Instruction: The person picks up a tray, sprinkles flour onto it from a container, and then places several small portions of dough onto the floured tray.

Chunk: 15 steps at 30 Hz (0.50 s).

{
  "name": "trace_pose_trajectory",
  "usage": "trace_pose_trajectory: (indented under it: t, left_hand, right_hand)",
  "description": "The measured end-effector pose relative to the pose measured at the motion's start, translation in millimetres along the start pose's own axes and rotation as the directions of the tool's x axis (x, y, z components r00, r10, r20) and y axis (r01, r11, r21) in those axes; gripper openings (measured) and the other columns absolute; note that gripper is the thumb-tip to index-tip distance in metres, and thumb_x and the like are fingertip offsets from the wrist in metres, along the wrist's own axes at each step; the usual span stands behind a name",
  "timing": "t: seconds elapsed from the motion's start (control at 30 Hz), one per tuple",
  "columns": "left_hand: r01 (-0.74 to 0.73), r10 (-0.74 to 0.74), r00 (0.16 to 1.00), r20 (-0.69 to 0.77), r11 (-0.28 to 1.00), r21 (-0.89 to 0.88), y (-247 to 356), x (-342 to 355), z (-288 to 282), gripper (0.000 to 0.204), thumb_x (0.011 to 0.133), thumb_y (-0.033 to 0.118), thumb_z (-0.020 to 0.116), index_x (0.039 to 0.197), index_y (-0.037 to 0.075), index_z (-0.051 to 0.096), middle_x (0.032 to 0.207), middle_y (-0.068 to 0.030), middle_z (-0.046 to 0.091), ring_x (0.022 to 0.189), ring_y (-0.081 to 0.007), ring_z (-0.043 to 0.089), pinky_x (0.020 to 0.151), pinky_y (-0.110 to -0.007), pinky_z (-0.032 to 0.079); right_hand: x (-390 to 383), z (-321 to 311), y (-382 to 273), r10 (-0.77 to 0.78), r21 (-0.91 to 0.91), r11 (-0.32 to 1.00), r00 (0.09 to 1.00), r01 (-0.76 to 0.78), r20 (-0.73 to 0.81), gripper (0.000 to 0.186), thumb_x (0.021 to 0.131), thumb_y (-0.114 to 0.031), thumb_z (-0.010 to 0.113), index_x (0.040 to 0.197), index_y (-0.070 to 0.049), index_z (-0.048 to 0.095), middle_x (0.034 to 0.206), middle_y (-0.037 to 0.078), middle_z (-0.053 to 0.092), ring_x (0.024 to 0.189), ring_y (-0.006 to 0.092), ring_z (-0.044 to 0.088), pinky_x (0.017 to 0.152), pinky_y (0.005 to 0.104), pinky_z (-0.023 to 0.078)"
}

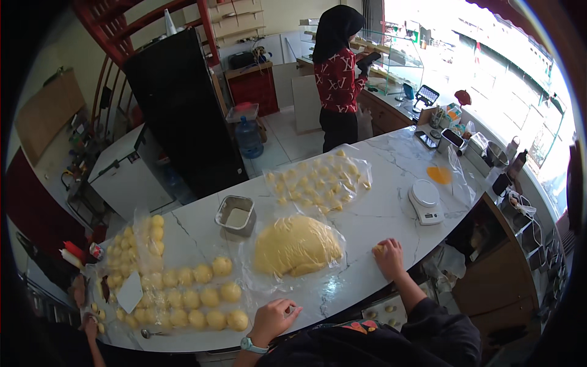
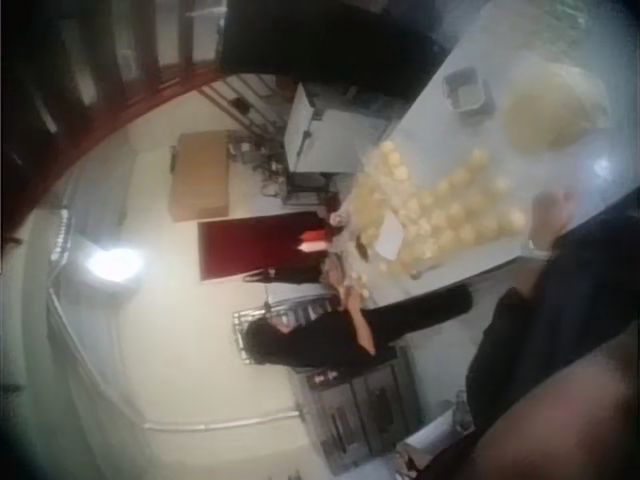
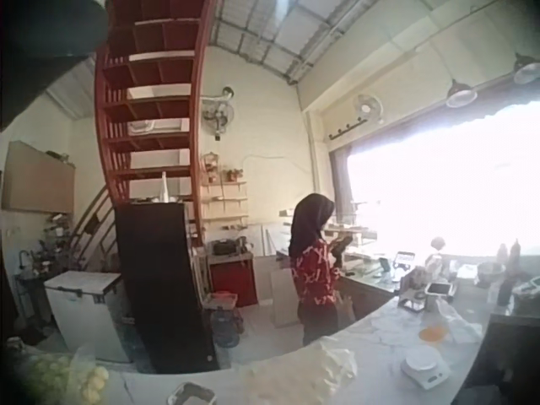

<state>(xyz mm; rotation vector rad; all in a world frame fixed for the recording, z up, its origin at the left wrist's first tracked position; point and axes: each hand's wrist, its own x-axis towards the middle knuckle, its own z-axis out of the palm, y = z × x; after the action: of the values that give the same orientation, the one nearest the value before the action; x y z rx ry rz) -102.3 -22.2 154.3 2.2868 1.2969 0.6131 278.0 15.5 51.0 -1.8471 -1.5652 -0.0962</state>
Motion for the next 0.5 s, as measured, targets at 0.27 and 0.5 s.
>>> trace_pose_trajectory:
  t: [0.27, 0.5]
  left_hand:
    - [-0.220, 0.208, 0.969, 0.135, 0.972, 0.078, -56.2, -13.5, 59.4, 0.053, 0.068, 0.056, 0.073, 0.102, 0.015, 0.066, 0.100, -0.0068, 0.055, 0.095, -0.0266, 0.052, 0.084, -0.038, 0.042]
    - [-0.230, 0.207, 0.967, 0.149, 0.960, 0.161, -48.1, -8.7, 68.7, 0.064, 0.057, 0.058, 0.076, 0.110, 0.024, 0.062, 0.107, -0.0022, 0.051, 0.103, -0.0224, 0.048, 0.087, -0.038, 0.036]
  right_hand:
    - [16.2, 49.3, -42.5, 0.151, 0.361, 0.908, 0.970, -0.213, 0.191, 0.021, 0.078, -0.008, 0.063, 0.097, -0.005, 0.052, 0.085, 0.014, 0.057, 0.083, 0.0315, 0.058, 0.073, 0.0372, 0.047]
    - [33.9, 21.5, 26.0, 0.049, -0.029, 0.998, 0.998, -0.050, -0.037, 0.013, 0.079, -0.010, 0.061, 0.088, -0.006, 0.051, 0.093, 0.012, 0.054, 0.091, 0.0309, 0.053, 0.081, 0.0430, 0.038]
